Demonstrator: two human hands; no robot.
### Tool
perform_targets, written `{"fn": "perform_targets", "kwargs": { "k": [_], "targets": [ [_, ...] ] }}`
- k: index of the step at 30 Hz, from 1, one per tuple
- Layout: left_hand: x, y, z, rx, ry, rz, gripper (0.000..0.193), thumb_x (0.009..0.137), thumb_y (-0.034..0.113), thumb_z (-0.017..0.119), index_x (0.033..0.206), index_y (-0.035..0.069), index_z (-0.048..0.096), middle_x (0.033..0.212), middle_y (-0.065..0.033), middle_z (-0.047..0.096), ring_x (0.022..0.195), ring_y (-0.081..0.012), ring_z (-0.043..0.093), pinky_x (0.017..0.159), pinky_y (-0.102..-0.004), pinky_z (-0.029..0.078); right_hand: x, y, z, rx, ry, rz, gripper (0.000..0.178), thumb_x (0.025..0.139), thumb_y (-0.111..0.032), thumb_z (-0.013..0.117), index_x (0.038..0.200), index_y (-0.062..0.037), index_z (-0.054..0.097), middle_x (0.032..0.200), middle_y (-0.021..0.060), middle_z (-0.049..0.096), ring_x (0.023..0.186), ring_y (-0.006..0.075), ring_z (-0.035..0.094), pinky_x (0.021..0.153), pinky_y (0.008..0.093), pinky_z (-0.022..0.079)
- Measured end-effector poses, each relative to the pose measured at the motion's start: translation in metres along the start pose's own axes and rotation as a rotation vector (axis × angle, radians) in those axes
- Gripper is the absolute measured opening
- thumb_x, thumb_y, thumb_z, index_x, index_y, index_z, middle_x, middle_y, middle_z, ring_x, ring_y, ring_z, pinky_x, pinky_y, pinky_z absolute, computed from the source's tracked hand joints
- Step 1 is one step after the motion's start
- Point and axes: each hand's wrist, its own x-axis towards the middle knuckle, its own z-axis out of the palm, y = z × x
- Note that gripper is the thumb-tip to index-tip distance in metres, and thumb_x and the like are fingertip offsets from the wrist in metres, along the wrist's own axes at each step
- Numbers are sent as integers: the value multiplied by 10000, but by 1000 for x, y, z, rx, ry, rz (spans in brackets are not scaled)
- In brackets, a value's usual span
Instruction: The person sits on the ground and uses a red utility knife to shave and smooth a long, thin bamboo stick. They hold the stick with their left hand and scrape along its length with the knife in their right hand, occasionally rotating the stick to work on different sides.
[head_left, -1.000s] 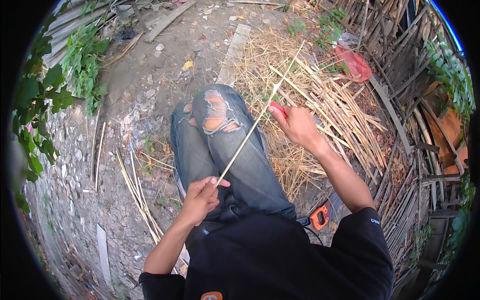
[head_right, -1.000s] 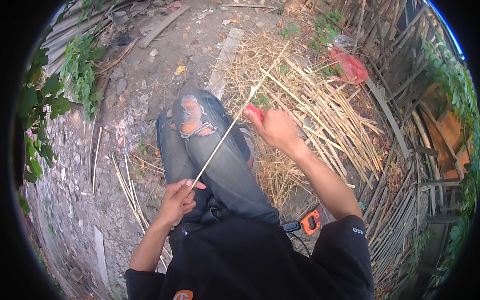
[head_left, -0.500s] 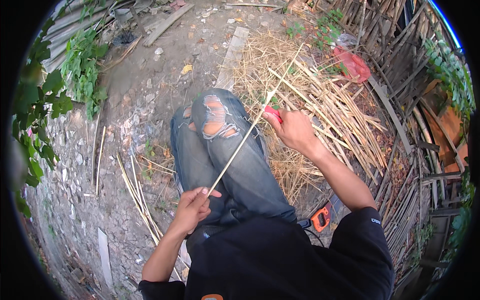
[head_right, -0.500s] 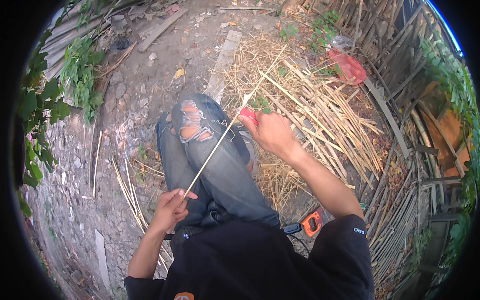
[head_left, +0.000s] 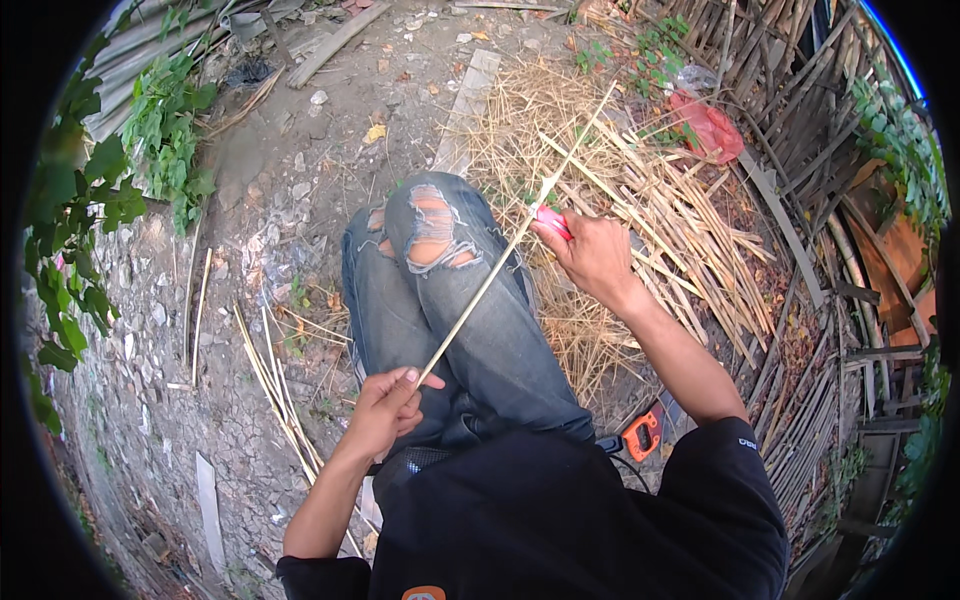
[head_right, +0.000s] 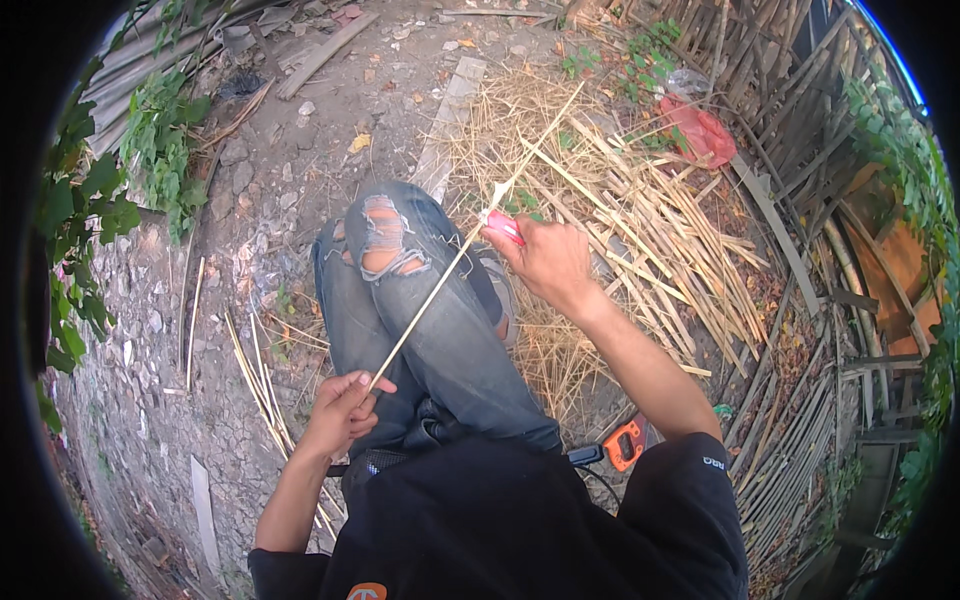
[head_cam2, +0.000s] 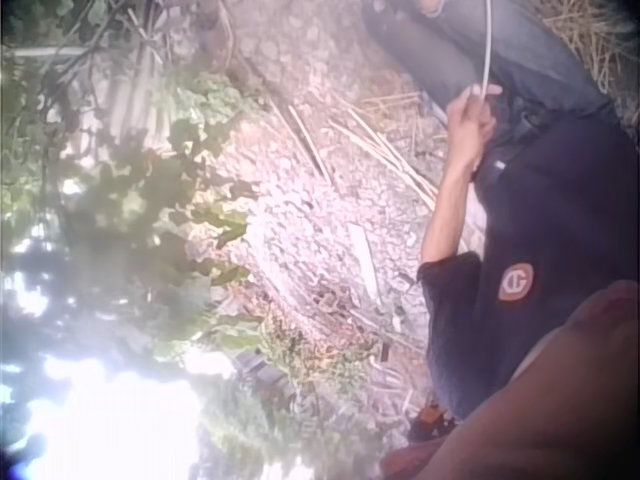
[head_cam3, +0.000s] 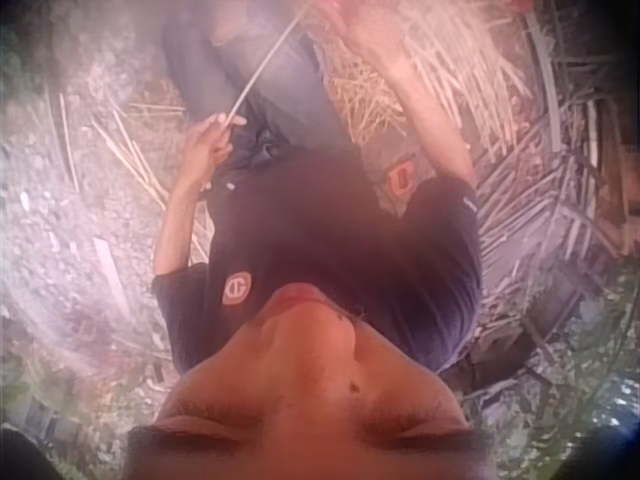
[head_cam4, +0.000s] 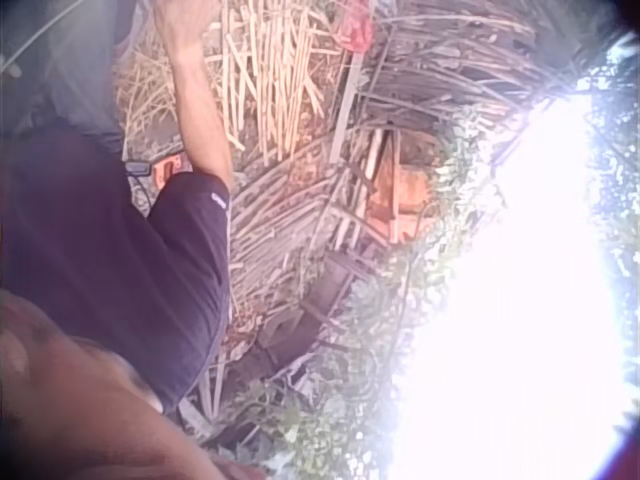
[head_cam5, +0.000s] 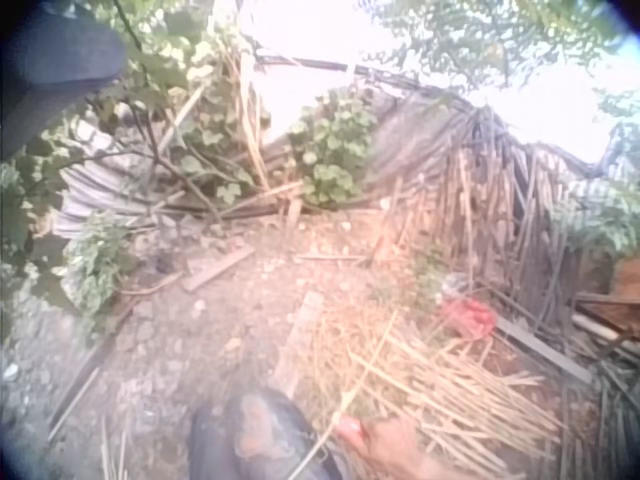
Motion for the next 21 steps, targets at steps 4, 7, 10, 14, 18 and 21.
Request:
{"fn": "perform_targets", "kwargs": {
  "k": [4,7,10,14,18,21],
  "targets": [
    [1,-1,-2,-15,-4,-10,397,1142,279,488,1175,-79,656,613,81,261,478,-35,220,451,-241,200,2,6,2,-103,66,-86,589,984,-633,634,797,-79,715,527,95,629,441,256,638,422,399,451],
    [0,1,-3,-36,-10,-27,394,1142,276,489,1175,-79,656,612,83,258,472,-33,221,445,-241,196,5,7,-2,-193,102,-135,586,986,-639,628,821,-85,724,529,70,632,427,221,631,404,372,444],
    [1,3,-6,-58,-25,-47,393,1142,275,489,1178,-80,655,610,87,254,467,-31,219,441,-238,194,7,10,-2,-162,176,-186,579,990,-639,621,865,-85,737,548,63,641,415,224,623,388,380,440],
    [0,4,-7,-65,-24,-57,399,1142,280,490,1188,-80,655,609,91,249,469,-27,215,440,-232,192,9,14,-9,53,-171,-23,633,1009,-626,607,809,-36,723,575,135,630,510,279,657,488,415,476],
    [0,3,-5,-21,-7,-23,410,1144,293,491,1193,-77,660,611,87,269,475,-27,217,444,-234,200,13,11,-18,433,-492,188,709,1025,-623,587,728,15,680,554,165,556,556,291,604,592,454,463],
    [-2,2,-3,66,3,29,429,1152,313,476,1187,-68,670,616,79,300,486,-31,229,450,-242,212,19,17,-17,463,-548,225,749,1002,-663,594,708,22,673,537,140,514,542,266,541,601,470,438]
  ]
}}
